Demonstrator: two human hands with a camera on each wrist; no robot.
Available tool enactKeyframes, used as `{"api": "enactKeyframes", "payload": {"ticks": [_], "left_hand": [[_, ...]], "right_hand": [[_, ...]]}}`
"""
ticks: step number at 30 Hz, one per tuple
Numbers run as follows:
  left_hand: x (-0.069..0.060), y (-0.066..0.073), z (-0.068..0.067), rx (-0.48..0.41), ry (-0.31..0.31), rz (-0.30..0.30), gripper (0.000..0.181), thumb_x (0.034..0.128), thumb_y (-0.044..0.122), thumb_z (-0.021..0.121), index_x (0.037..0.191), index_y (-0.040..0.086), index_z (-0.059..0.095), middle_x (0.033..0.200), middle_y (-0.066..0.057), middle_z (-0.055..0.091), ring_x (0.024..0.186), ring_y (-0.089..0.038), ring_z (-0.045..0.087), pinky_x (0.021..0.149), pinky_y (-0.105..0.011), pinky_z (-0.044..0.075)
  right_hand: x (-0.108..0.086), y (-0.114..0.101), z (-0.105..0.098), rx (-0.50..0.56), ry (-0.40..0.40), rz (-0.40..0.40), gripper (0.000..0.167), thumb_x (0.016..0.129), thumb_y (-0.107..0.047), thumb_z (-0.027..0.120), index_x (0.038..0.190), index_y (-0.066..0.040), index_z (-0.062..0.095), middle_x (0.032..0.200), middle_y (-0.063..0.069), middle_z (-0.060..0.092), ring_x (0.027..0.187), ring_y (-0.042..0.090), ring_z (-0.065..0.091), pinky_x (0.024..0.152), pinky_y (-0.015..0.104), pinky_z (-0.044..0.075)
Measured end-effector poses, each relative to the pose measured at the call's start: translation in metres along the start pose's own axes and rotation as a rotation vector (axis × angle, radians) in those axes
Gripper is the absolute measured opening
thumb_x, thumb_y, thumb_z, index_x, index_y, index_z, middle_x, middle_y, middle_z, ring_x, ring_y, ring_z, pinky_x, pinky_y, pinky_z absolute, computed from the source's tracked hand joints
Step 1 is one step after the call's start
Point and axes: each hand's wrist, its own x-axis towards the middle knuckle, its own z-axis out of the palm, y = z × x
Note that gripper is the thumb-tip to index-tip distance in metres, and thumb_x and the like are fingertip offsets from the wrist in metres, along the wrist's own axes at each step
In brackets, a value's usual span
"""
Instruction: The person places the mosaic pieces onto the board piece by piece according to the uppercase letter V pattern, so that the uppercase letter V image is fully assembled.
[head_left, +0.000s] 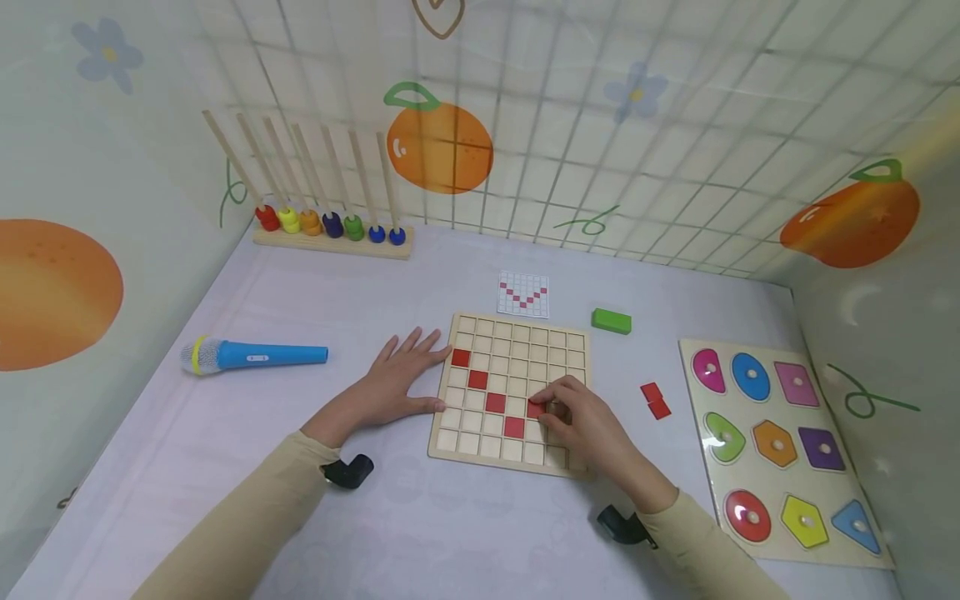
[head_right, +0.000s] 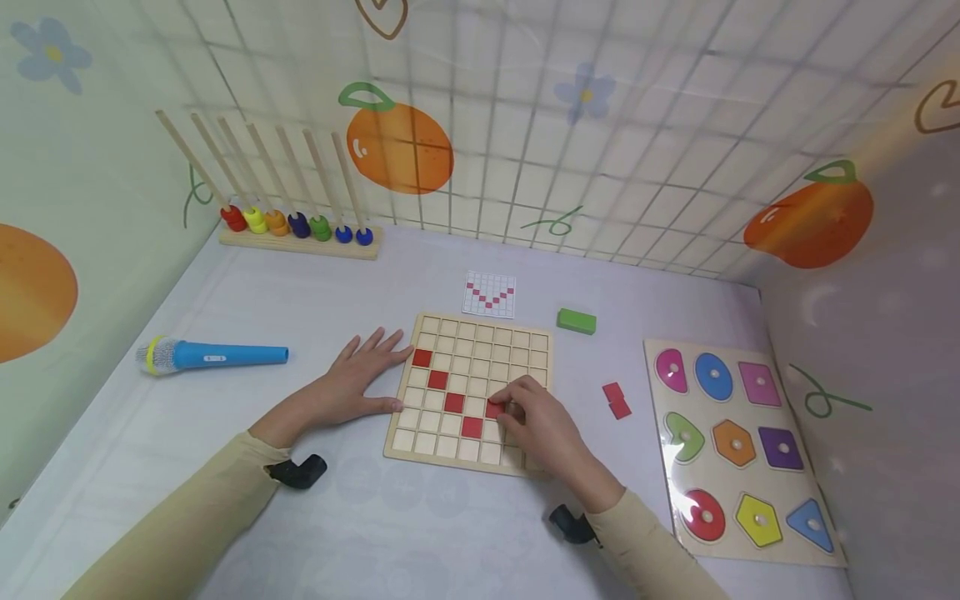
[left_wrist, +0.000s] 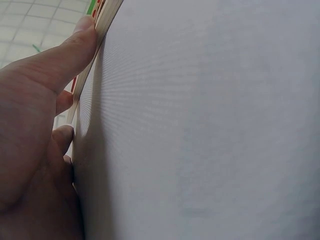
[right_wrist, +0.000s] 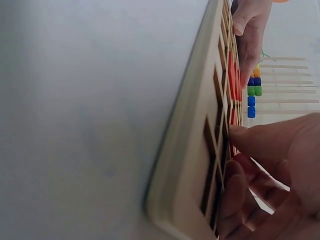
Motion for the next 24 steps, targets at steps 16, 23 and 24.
{"api": "enactKeyframes", "payload": {"ticks": [16,23,24], "left_hand": [[0.0,0.0,0.001,0.0,-0.003,-0.006,0.09,0.0882,0.053,0.075,0.161,0.019,0.033,0.171,-0.006,0.013,0.157,-0.031,-0.003,0.125,-0.054,-0.006],[0.001,-0.002,0.001,-0.006,-0.024,-0.027,0.091,0.0887,0.056,0.073,0.162,0.022,0.03,0.171,-0.004,0.01,0.157,-0.028,-0.006,0.125,-0.051,-0.007],[0.001,-0.002,0.002,-0.002,-0.024,-0.028,0.091,0.0888,0.056,0.073,0.162,0.022,0.03,0.171,-0.004,0.01,0.157,-0.027,-0.006,0.125,-0.051,-0.008]], "right_hand": [[-0.002,-0.002,-0.009,0.064,-0.026,0.014,0.029,0.089,-0.015,0.08,0.117,-0.016,0.073,0.105,-0.003,0.061,0.081,0.01,0.058,0.072,0.025,0.054],[-0.006,0.006,-0.014,0.077,-0.013,0.019,0.028,0.091,-0.014,0.077,0.118,-0.016,0.072,0.106,-0.003,0.062,0.087,0.01,0.061,0.078,0.03,0.057],[-0.007,0.008,-0.014,0.078,-0.014,0.018,0.028,0.091,-0.014,0.077,0.118,-0.016,0.072,0.106,-0.003,0.062,0.087,0.01,0.061,0.078,0.03,0.057]]}}
